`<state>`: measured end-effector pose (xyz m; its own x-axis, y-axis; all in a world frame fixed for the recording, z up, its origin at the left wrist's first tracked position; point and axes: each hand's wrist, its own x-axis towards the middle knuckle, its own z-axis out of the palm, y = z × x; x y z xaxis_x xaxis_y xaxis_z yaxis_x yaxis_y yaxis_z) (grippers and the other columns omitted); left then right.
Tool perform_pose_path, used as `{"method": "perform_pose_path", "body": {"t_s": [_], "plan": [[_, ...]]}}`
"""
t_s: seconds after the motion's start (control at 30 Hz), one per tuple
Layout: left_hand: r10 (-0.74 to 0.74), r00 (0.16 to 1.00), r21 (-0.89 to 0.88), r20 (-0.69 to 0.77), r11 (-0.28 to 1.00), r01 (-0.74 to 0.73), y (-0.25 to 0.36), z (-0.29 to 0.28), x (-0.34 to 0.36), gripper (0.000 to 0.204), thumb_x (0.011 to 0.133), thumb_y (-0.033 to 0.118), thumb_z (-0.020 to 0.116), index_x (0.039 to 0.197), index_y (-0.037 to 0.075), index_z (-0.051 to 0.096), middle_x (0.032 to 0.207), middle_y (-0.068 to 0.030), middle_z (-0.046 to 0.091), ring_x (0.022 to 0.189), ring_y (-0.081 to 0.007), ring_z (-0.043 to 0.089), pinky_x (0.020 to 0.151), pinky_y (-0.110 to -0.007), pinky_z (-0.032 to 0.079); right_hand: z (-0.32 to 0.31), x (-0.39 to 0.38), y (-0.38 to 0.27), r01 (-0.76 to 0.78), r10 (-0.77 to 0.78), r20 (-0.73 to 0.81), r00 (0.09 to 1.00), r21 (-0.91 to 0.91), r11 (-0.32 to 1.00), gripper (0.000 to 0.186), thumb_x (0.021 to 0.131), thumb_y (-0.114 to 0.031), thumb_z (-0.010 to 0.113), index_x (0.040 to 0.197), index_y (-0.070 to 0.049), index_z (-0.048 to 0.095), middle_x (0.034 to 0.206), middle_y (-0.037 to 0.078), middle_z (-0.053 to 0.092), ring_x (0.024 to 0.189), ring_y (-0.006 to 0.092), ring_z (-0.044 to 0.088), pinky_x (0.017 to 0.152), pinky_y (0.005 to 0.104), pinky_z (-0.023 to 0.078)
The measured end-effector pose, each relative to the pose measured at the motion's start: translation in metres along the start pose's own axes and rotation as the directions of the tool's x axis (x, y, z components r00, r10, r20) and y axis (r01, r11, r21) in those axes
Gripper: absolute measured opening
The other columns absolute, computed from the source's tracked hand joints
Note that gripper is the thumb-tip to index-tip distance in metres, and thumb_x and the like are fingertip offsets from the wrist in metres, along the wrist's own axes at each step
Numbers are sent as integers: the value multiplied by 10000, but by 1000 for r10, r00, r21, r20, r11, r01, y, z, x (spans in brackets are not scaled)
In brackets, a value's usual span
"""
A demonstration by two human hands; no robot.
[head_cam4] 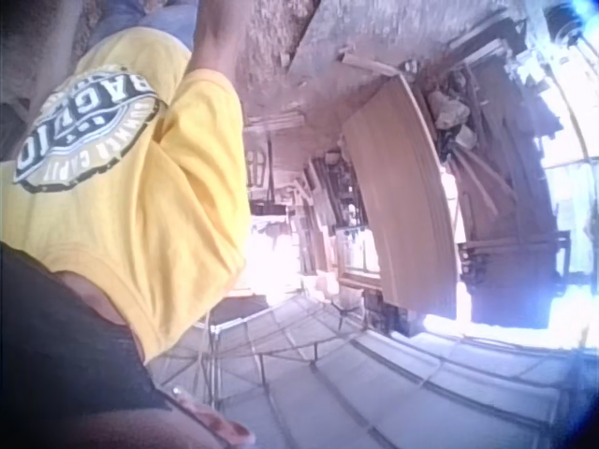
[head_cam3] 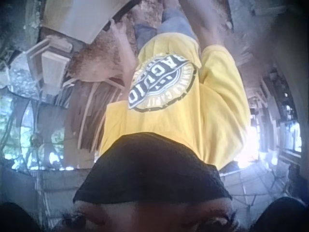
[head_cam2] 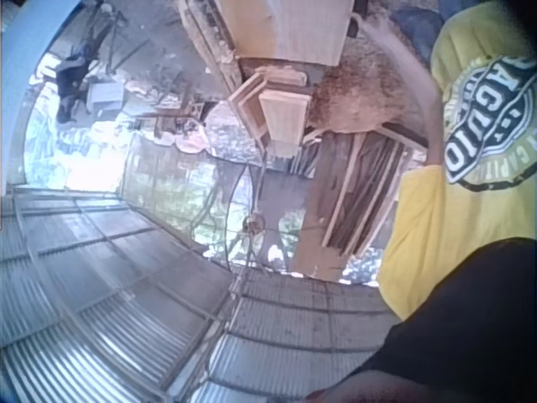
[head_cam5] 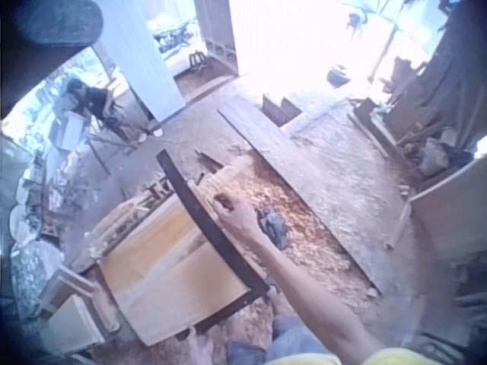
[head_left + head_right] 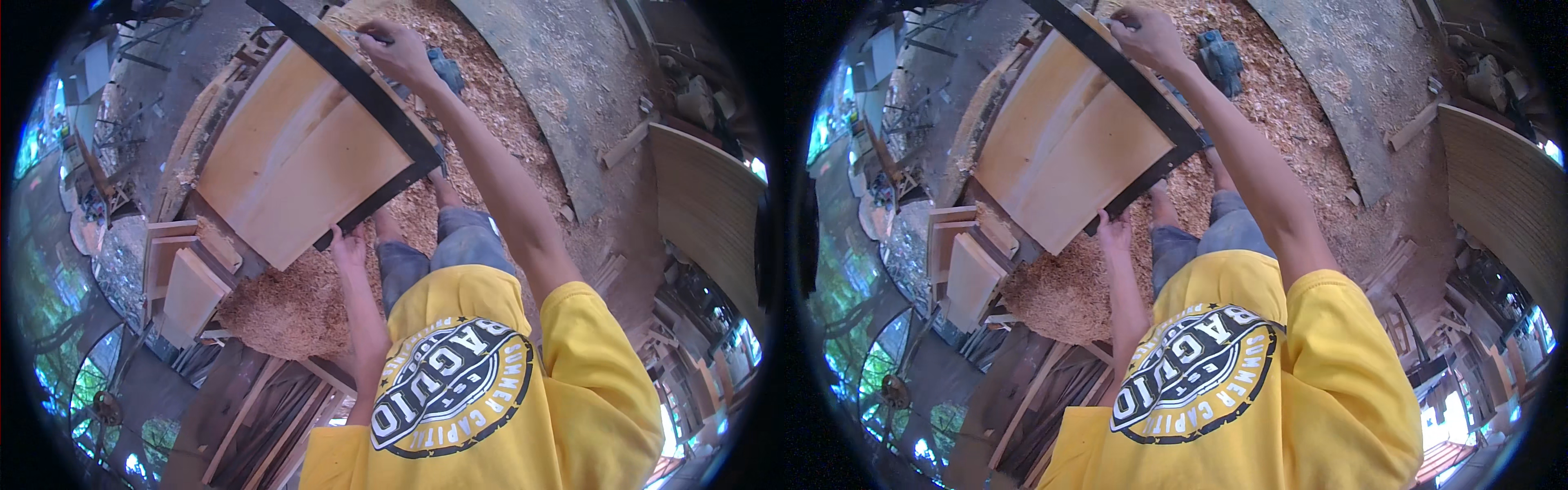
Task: The recorder uses a square and pencil to mark wooden planks and then observes/assists a coworker in using an electric planer to smooth the wood.
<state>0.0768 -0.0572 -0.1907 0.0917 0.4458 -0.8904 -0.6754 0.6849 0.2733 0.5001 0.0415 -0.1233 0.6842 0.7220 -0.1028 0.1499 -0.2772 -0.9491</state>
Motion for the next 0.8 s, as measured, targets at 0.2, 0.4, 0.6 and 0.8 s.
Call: {"method": "perform_pose_path", "body": {"t_s": [0.2,0.4,0.6,0.8], "plan": [[-17,1000,-35,-3,999,17,1,-1,-7,477,946,225,637,1289,-71,490,1297,-221,578,1208,-365,573,1023,-529,514,51,71,-19,89,-84,36,996,-153,984,342,901,-370,601,1100,-113,711,1041,114,736,961,298,700,853,375,548],[25,1000,28,-7,999,-25,-7,8,-2,492,1010,281,536,1351,-59,435,1361,-241,527,1254,-381,536,1065,-538,475,39,83,-4,200,-169,157,973,-208,957,325,897,-388,593,1126,-187,706,1049,82,733,992,297,685,870,411,541],[26,1000,12,-15,1000,-26,2,-7,9,490,1009,283,537,1346,-56,431,1350,-230,530,1269,-376,523,1071,-535,473,-9,0,-18,248,-121,260,958,-537,806,288,889,-350,616,1094,-171,710,1001,83,729,1008,281,655,868,446,512],[27,998,1,-48,1000,-27,2,-7,8,490,992,282,569,1335,-45,443,1339,-223,539,1257,-379,534,1047,-542,494,-53,-91,5,309,-217,237,947,-483,819,239,873,-305,644,1073,-188,707,972,42,712,1042,247,618,883,429,438]]}}
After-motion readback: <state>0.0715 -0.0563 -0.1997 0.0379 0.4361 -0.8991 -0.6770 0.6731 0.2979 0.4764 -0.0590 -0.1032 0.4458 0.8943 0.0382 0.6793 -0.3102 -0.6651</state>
